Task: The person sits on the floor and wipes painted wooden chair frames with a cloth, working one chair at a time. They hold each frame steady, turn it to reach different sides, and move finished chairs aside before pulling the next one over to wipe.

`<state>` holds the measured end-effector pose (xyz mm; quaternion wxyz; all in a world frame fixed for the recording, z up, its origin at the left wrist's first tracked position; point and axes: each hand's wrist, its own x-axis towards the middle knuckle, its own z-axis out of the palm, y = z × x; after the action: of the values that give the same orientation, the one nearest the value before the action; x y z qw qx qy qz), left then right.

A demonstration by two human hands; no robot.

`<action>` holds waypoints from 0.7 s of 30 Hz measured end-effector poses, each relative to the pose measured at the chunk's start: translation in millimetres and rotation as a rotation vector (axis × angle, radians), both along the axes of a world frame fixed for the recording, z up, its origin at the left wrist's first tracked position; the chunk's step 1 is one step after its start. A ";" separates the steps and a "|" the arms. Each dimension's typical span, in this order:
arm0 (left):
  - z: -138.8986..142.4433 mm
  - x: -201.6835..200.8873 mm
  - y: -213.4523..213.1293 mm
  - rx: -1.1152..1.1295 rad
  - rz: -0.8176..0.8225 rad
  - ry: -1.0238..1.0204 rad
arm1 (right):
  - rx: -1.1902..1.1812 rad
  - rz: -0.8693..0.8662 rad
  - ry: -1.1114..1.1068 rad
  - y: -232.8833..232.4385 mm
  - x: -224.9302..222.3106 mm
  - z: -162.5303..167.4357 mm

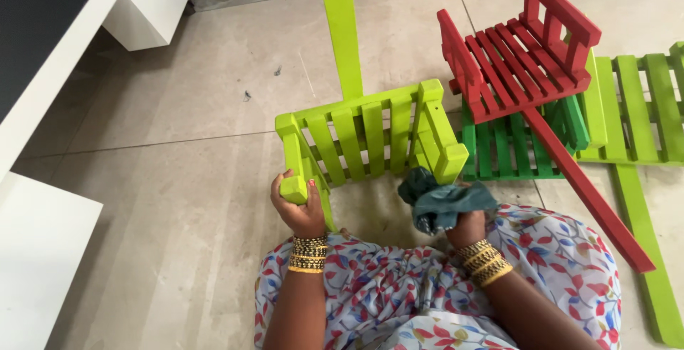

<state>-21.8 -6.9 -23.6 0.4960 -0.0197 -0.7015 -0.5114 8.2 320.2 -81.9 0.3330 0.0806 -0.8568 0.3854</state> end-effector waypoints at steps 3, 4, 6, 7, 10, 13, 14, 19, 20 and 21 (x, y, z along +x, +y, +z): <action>3.2 -5.4 5.9 -0.052 0.098 -0.011 | -0.011 0.032 -0.058 -4.6 -19.7 1.2; 5.6 -6.8 8.8 -0.076 0.147 -0.020 | -0.030 0.051 -0.076 -4.3 -26.6 3.1; 13.1 -8.9 13.7 -0.101 0.196 -0.046 | 0.007 0.064 -0.098 -2.0 -34.1 7.0; 17.7 -8.2 15.6 -0.115 0.221 -0.053 | 0.061 0.058 -0.095 -1.7 -35.7 9.5; 29.2 0.2 19.5 -0.093 0.190 -0.072 | 0.107 0.050 -0.113 -1.0 -34.4 10.1; 26.0 18.6 34.7 -0.481 0.534 0.031 | -0.019 0.044 -0.176 -3.4 -27.2 11.0; 20.6 26.0 44.6 -0.580 0.427 0.067 | -0.079 0.039 -0.198 -4.1 -25.1 12.0; -12.9 42.5 99.6 -1.071 -0.384 -0.698 | -0.158 0.013 -0.133 -4.4 -18.2 24.1; -14.7 39.1 107.0 -1.141 -0.427 -0.915 | -0.185 0.018 -0.113 -3.8 -16.7 27.2; -16.1 38.7 111.9 -1.165 -0.429 -1.048 | -0.179 0.010 -0.103 -3.6 -15.0 30.4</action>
<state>16.9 105.0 -39.7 -0.0955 -0.1668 -0.9771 -0.0911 -6.7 316.6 -51.6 0.2924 0.0346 -0.8345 0.4656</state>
